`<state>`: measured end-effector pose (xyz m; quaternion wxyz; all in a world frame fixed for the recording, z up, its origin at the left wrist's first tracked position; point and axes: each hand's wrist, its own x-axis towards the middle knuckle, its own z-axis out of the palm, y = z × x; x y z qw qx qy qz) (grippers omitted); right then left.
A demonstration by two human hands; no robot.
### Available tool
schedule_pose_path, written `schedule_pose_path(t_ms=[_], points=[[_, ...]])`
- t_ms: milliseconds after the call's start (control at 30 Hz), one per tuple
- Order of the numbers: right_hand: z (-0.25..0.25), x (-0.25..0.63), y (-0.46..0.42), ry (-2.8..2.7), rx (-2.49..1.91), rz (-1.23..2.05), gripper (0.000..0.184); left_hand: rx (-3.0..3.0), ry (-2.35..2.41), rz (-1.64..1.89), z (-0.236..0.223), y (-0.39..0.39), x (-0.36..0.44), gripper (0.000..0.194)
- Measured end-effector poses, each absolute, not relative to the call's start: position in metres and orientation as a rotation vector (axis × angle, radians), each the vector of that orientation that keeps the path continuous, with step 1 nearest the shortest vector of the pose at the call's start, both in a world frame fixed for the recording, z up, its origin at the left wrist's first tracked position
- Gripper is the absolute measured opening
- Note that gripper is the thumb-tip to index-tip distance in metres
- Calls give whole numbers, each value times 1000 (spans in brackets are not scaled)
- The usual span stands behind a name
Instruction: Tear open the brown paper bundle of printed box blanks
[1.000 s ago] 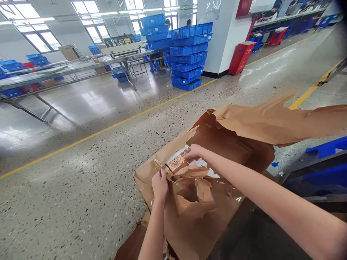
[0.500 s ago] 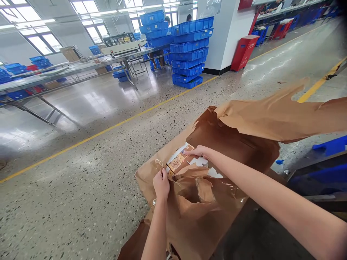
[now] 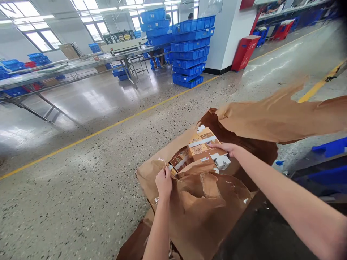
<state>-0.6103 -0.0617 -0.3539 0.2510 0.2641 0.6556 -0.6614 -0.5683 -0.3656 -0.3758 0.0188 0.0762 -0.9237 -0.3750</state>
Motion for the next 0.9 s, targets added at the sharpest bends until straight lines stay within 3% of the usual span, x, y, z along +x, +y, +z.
schedule_pose_path(t_ms=[133, 267, 400, 667, 800, 900], points=[[-359, -600, -67, 1810, 716, -1816, 28, 230, -2854, -1174, -374, -366, -567, 37], [-319, -624, -82, 2051, 732, -1636, 26, 199, -2816, -1296, -373, -369, -567, 41], [-250, -635, -92, 2383, 816, -1311, 25, 200, -2704, -1583, -369, -370, -561, 45], [-87, -569, -87, 2778, 790, -815, 25, 273, -2176, -2351, -343, -401, -551, 29], [-17, -511, -87, 2861, 702, -788, 22, 271, -1925, -2521, -313, -424, -506, 45], [29, -445, -90, 2840, 670, -1008, 25, 319, -1940, -2508, -293, -427, -445, 32]])
